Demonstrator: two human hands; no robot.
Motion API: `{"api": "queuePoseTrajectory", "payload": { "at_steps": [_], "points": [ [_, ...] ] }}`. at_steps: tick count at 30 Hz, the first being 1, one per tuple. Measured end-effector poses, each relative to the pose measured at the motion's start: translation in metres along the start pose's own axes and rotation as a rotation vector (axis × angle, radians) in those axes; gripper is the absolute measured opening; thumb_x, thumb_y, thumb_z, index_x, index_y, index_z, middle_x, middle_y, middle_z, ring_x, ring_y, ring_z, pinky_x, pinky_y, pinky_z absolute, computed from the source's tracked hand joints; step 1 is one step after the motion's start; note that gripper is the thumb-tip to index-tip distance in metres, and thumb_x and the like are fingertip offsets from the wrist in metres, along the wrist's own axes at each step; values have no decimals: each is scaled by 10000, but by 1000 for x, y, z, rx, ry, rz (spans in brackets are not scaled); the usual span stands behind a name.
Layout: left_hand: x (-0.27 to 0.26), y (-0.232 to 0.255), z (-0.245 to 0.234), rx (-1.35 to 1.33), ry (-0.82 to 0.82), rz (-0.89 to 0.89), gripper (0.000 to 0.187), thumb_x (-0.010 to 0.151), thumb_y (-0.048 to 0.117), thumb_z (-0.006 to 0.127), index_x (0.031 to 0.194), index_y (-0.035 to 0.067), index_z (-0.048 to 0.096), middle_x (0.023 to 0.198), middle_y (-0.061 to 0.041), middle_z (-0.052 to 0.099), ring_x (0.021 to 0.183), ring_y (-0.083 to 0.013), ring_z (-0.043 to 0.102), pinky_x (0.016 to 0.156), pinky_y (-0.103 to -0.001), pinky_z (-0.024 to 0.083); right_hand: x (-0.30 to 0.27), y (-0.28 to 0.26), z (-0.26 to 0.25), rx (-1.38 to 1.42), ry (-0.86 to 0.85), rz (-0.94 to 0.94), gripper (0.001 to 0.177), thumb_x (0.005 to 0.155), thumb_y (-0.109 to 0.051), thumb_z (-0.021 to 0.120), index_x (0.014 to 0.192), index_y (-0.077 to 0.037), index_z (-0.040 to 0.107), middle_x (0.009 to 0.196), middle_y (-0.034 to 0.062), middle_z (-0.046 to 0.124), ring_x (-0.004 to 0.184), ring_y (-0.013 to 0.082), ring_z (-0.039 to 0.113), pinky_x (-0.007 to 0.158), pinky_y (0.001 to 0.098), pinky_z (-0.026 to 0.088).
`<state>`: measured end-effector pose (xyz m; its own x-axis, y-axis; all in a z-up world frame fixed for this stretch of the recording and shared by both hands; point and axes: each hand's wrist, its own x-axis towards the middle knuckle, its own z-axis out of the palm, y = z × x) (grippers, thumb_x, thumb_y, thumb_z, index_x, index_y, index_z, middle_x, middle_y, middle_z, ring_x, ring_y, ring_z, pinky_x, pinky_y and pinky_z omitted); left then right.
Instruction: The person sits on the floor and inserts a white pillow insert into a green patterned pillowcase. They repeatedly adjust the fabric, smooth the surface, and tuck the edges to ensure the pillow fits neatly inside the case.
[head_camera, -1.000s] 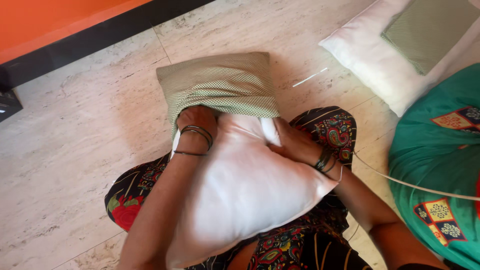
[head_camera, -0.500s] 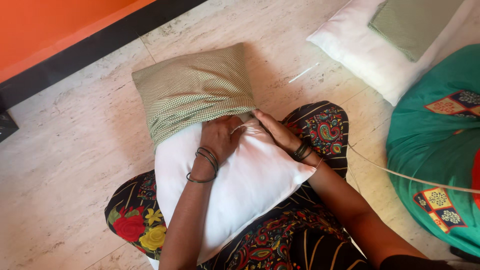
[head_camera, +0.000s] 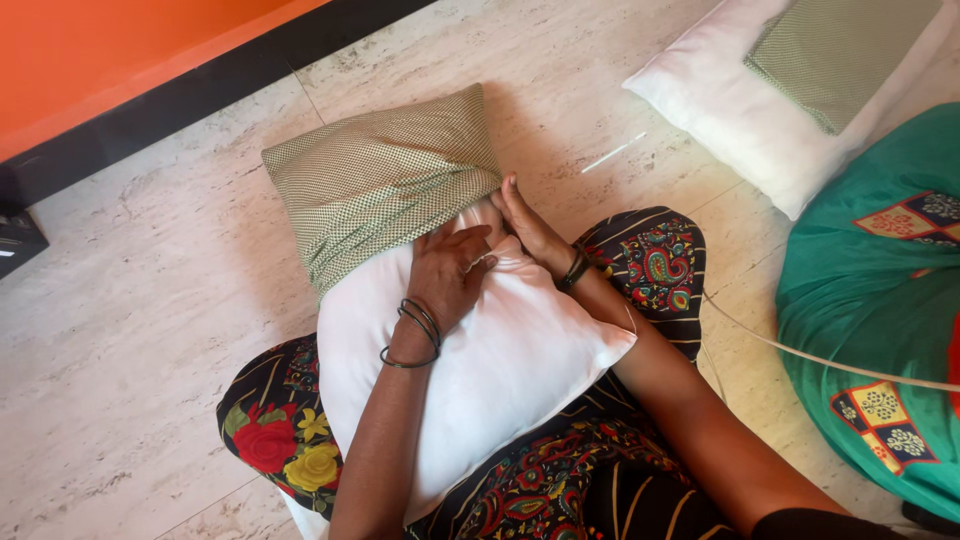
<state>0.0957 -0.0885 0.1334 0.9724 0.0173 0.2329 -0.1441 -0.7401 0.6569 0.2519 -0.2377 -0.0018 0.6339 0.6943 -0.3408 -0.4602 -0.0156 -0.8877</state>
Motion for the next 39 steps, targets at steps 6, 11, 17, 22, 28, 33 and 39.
{"api": "queuePoseTrajectory", "payload": {
  "at_steps": [6,11,17,22,28,33,39],
  "points": [
    [2,-3,3,49,4,8,258,912,201,719,1139,80,736,1211,-92,726,1366,-436,483,1166,-593,226,16,-18,11,-103,14,-74,1122,942,-823,275,1611,-6,-101,1723,231,-17,1617,278,61,1289,376,124],
    [-2,-9,13,-442,356,-147,171,985,199,684,1077,61,728,1142,-123,757,1107,-327,670,971,-491,504,-14,-100,57,-1258,41,218,745,990,-695,310,1304,-67,560,1165,207,692,1135,353,657,968,464,491],
    [6,-46,-4,-1604,890,-296,149,1066,170,595,1073,36,662,1057,-135,720,908,-214,689,832,-363,600,-44,-126,121,-1631,-98,-541,183,928,-210,577,863,-130,728,881,95,686,863,284,652,740,464,513],
    [-21,-75,-54,-1459,1016,-275,108,1041,133,612,1095,49,653,1082,-127,715,941,-214,701,845,-350,601,-53,-98,192,-1704,-350,-947,116,924,-178,600,959,-107,685,1049,72,634,1043,248,617,948,392,511],
    [-90,-161,-91,-549,614,-713,250,980,53,604,1224,60,658,1169,-108,693,914,-173,618,739,-306,512,-52,-100,242,-1764,-567,-263,671,914,-708,546,1218,-119,652,977,129,709,952,308,699,765,461,535],
    [-107,-201,-57,-157,-45,-771,809,759,62,762,1477,144,399,1127,-192,701,1035,-331,673,874,-426,527,-25,-83,264,-1859,-597,-159,598,803,-689,599,1151,-218,721,998,121,701,1004,334,662,698,533,519],
    [-99,-222,-35,68,14,-736,425,841,183,726,1221,55,584,1050,-247,728,1009,-451,691,861,-505,551,-36,-55,224,-1622,-416,-523,390,824,-495,676,979,-153,782,1083,154,640,1063,334,568,834,477,478]
  ]
}}
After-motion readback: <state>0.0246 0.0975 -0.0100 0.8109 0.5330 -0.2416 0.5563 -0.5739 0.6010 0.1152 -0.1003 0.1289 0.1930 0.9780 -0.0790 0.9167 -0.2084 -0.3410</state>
